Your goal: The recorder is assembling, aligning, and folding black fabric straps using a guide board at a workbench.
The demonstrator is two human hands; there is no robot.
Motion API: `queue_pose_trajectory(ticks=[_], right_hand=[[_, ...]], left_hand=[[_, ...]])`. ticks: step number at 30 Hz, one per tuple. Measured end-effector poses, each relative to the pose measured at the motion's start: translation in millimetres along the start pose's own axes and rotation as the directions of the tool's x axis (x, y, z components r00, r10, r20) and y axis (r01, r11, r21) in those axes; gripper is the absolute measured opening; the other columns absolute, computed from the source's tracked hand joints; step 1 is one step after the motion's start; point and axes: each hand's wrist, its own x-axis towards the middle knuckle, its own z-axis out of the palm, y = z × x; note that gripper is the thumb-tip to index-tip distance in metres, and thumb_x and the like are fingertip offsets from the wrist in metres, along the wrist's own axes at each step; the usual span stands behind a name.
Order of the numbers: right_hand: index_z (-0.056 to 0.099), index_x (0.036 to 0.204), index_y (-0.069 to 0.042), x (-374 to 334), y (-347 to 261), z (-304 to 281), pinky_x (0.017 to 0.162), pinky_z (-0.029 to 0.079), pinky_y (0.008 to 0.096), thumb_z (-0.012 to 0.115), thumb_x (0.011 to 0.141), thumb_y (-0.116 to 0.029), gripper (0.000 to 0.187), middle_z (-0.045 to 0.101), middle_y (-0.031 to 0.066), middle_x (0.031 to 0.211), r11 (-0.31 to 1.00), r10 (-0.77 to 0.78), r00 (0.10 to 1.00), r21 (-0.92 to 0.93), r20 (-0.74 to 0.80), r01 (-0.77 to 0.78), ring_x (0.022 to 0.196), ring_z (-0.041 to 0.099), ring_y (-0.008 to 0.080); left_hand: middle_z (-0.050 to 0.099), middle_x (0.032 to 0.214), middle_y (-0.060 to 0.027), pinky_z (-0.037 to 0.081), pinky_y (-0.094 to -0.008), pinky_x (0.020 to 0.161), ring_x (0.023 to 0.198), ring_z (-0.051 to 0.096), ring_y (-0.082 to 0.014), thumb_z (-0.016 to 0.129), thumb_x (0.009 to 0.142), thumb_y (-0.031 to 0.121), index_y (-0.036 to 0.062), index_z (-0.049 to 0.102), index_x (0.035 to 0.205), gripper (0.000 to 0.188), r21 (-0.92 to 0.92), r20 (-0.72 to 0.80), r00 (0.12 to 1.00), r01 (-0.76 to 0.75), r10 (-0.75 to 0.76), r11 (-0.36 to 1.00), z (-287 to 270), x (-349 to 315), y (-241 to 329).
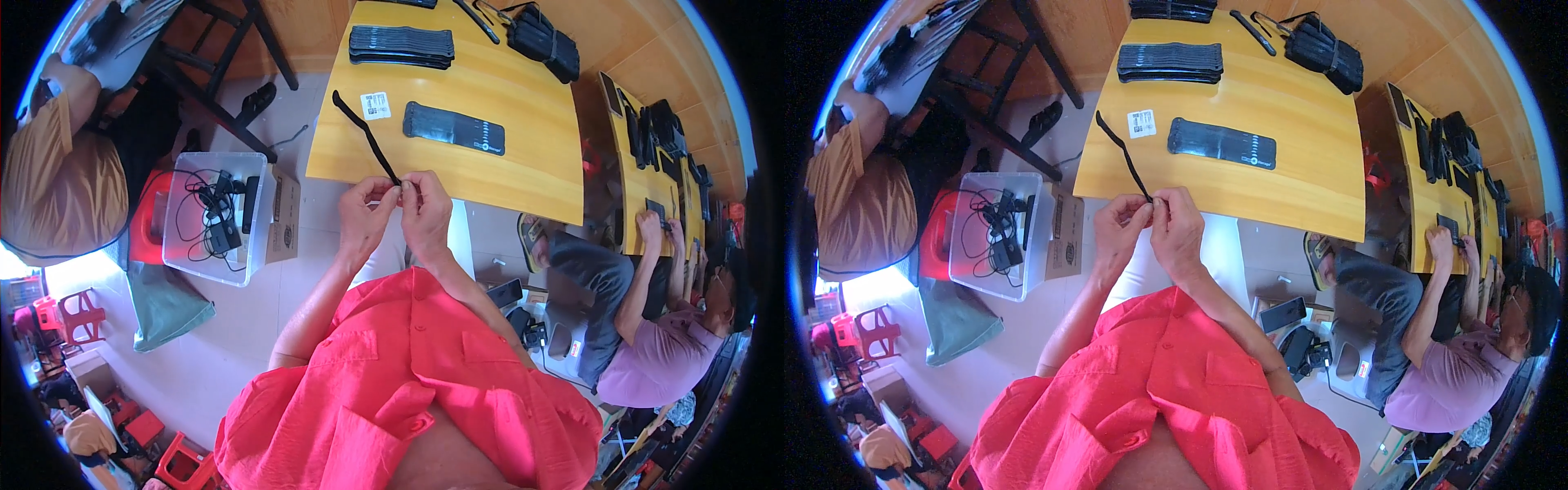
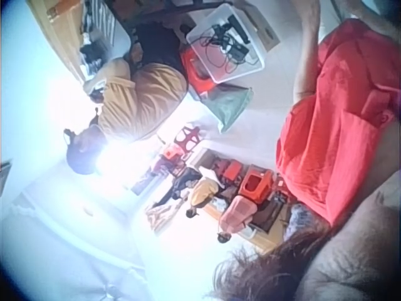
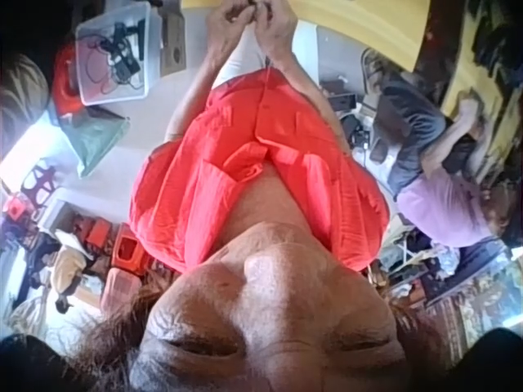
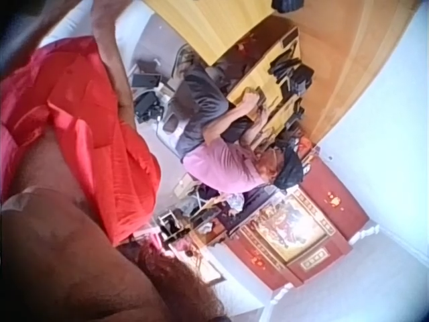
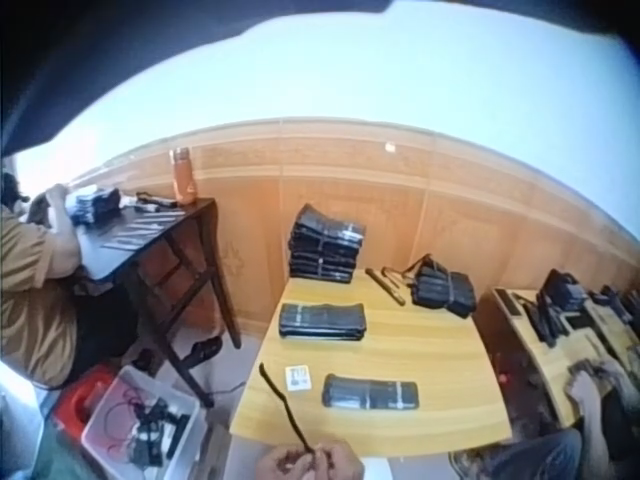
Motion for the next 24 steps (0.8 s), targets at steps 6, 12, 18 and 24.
queue_pose_trajectory(ticks=[6, 12, 18, 24], right_hand=[[0.053, 0.085, 0.0, 3, -11, -2, 0.054, 0.044, 0.0393, 0.054, 0.082, 0.001, 0.003, 0.052, 0.0154, 0.075, 0.994, -0.1, 0.995, -0.045, -0.004, 0.1, 0.065, 0.056, 0.0337], [0.055, 0.083, 0.001, 2, -8, -7, 0.051, 0.043, 0.0355, 0.056, 0.081, 0.002, 0.003, 0.052, 0.014, 0.071, 0.957, -0.26, 0.965, -0.131, 0.017, 0.26, 0.061, 0.055, 0.0296], [0.054, 0.083, 0.0, 0, -12, -11, 0.054, 0.044, 0.0395, 0.056, 0.079, 0.001, 0.005, 0.05, 0.0137, 0.074, 0.949, -0.264, 0.962, -0.157, 0.071, 0.272, 0.066, 0.054, 0.032], [0.053, 0.082, -0.001, -1, -19, -11, 0.055, 0.045, 0.0392, 0.057, 0.075, 0.0, 0.008, 0.048, 0.013, 0.073, 0.921, -0.316, 0.944, -0.207, 0.098, 0.33, 0.066, 0.053, 0.0308]], left_hand=[[0.065, 0.079, -0.0103, 0.049, -0.0247, 0.066, 0.071, 0.062, -0.0138, 0.057, 0.084, 0.005, -0.0061, 0.063, 0.092, 0.015, 0.108, 0.088, 0.996, -0.006, -0.004, 0.994, -9, 3, 18], [0.064, 0.08, -0.0074, 0.05, -0.0238, 0.067, 0.074, 0.062, -0.0122, 0.053, 0.088, 0.005, -0.0067, 0.062, 0.095, 0.016, -0.044, 0.255, 0.961, 0.123, -0.108, 0.991, -17, 7, 16], [0.064, 0.082, -0.0075, 0.052, -0.0262, 0.072, 0.076, 0.062, -0.0134, 0.051, 0.09, 0.005, -0.0061, 0.061, 0.097, 0.016, -0.074, 0.357, 0.921, 0.193, -0.155, 0.978, -23, 8, 27], [0.064, 0.084, -0.0083, 0.054, -0.0284, 0.073, 0.076, 0.063, -0.0151, 0.052, 0.089, 0.004, -0.0053, 0.062, 0.096, 0.016, -0.072, 0.382, 0.908, 0.218, -0.175, 0.973, -30, 8, 26]])
